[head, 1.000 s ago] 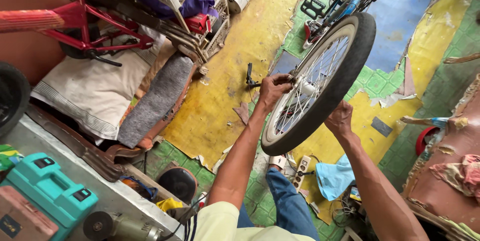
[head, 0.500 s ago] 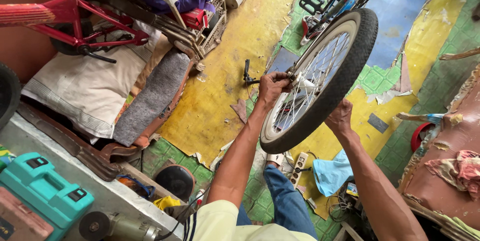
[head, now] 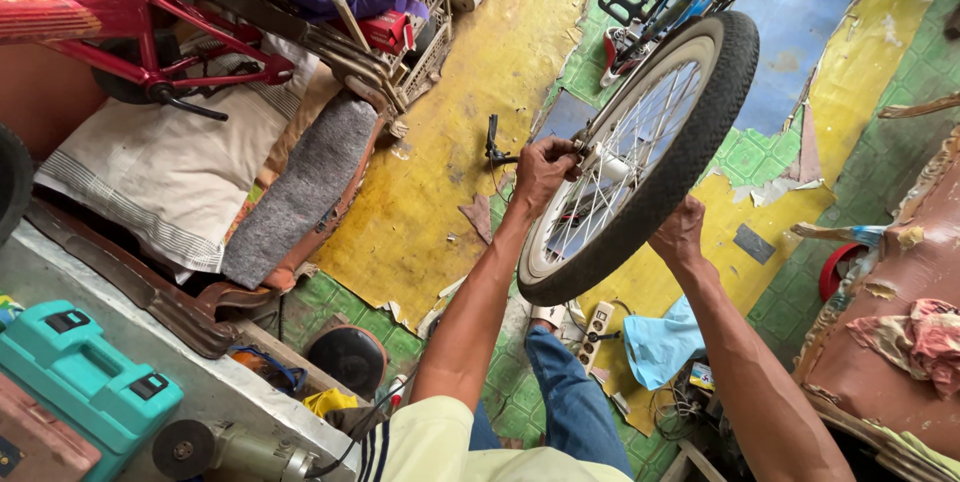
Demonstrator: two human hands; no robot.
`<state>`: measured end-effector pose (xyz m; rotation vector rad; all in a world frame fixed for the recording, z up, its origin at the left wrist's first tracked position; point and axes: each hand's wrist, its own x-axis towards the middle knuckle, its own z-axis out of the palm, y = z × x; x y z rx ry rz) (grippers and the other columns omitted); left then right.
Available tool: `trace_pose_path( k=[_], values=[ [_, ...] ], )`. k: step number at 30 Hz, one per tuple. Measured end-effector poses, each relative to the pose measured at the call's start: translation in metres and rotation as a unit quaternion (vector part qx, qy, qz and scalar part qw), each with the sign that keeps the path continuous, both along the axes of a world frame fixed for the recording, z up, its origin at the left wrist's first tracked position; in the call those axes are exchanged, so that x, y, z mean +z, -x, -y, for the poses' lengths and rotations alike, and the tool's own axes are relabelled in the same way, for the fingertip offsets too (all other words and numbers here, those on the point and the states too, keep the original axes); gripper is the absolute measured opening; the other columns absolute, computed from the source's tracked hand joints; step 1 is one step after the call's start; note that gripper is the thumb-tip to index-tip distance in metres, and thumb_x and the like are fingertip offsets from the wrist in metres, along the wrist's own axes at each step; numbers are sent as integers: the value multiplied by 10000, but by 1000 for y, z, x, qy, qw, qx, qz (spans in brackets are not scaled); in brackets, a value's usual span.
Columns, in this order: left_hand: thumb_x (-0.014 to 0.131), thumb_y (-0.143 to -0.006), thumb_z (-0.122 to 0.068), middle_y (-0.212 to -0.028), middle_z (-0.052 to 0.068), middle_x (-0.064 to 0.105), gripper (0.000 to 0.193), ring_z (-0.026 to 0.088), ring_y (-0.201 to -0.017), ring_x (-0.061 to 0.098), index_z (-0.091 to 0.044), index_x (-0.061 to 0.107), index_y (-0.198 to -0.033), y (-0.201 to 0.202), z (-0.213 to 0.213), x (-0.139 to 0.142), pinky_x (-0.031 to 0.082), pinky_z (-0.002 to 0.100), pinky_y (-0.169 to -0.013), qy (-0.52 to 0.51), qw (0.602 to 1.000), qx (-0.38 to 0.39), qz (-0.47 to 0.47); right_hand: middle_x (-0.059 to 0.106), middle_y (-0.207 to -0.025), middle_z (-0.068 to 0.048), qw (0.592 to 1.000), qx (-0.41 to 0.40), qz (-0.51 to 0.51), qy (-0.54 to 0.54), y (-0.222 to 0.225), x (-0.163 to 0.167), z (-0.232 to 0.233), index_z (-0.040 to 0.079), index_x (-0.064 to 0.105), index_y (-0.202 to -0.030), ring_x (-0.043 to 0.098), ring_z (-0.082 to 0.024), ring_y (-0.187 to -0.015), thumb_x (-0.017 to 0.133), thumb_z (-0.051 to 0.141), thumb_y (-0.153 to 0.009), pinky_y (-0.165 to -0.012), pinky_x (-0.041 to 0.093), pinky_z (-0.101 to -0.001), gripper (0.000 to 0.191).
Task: The person removes a bicycle wheel, uses an angle grinder to cut a metal part of the frame, then reinstalls the wheel and tightens the axle nuts. The person handles the wheel, frame, and tools throughout the sequence.
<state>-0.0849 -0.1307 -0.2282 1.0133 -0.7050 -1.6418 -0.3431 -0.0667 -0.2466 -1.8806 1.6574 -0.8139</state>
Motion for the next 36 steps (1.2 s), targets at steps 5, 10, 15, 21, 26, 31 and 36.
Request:
trace_pose_path(
  k=[5,10,15,21,26,31,36],
  values=[
    [729,-900,-98,-817,113,737,156,168,-679,717,42,705,-964,-7,-3,7,593,294,-609,-37,999,-11,17,651,-718,-21,1000,8,-12,22,-1,1,-1,38,660,-810,539,-97,-627,747,61,-866,-579,437,-305,106],
    [672,-911,-155,-880,87,729,170,155,-718,730,-22,672,-1016,-9,0,25,623,294,-611,-29,998,13,50,656,-744,-13,999,-5,34,23,-6,5,-1,33,660,-858,537,-94,-661,747,72,-886,-590,449,-300,99],
    [665,-935,-144,-866,87,741,112,137,-714,717,-61,732,-969,-9,10,26,614,276,-616,-13,999,-9,29,657,-757,-36,998,-9,58,14,-4,3,-1,40,654,-883,538,-105,-673,750,93,-883,-593,452,-308,110],
    [596,-1082,-517,-701,125,590,592,210,-606,537,9,590,-811,-2,26,20,433,366,-500,12,912,-99,399,643,-710,-75,999,3,-9,33,0,1,0,34,643,-829,569,-157,-608,752,108,-857,-590,458,-340,134],
    [544,-980,-508,-701,25,610,429,197,-597,602,-114,590,-814,-4,27,25,483,388,-538,-13,958,-64,278,631,-686,-79,999,0,-21,33,1,3,0,25,656,-804,559,-147,-585,755,108,-864,-576,454,-336,142],
    [598,-921,-501,-733,56,675,423,210,-647,650,-108,651,-774,-5,24,25,544,408,-588,68,946,-41,315,658,-710,-64,1000,-12,26,4,-1,0,-2,29,669,-827,549,-110,-625,756,114,-874,-572,449,-313,131],
    [591,-1028,-636,-773,198,650,682,263,-652,568,5,588,-793,-1,31,23,489,424,-595,-10,898,-109,425,677,-746,-46,999,13,36,35,-3,4,-1,26,674,-866,569,-99,-660,749,76,-878,-591,466,-304,90]
  ],
)
